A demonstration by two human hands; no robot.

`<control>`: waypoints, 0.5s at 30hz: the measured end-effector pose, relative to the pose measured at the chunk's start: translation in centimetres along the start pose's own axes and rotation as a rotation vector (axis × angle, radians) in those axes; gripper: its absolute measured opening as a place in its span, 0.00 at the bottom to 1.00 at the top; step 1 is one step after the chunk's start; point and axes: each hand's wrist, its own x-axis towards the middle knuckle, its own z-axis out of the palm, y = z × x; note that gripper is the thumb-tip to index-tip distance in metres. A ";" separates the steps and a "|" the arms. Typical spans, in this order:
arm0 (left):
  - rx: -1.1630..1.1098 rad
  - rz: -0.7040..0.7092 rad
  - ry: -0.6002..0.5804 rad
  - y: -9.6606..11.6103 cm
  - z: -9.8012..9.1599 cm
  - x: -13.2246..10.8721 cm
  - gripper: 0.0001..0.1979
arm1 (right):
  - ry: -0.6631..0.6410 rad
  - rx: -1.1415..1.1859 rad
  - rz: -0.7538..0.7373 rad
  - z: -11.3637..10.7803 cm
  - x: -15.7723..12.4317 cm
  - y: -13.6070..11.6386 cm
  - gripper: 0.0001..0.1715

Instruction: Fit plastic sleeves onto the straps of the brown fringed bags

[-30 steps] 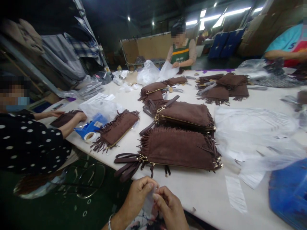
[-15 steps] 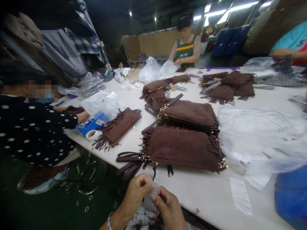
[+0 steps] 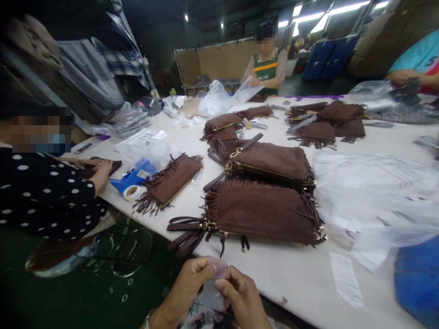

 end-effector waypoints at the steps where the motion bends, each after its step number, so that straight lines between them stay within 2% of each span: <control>1: -0.010 -0.012 -0.012 0.2 -0.1 -0.1 0.19 | -0.017 0.018 -0.005 0.0 0.0 0.1 0.19; 8: 0.049 0.019 0.074 0.2 -0.4 0.1 0.14 | -0.045 0.122 0.040 0.7 -0.2 0.6 0.17; 15: 0.029 0.003 0.090 -0.4 0.0 -0.1 0.14 | -0.022 0.037 0.049 0.8 -0.3 0.1 0.14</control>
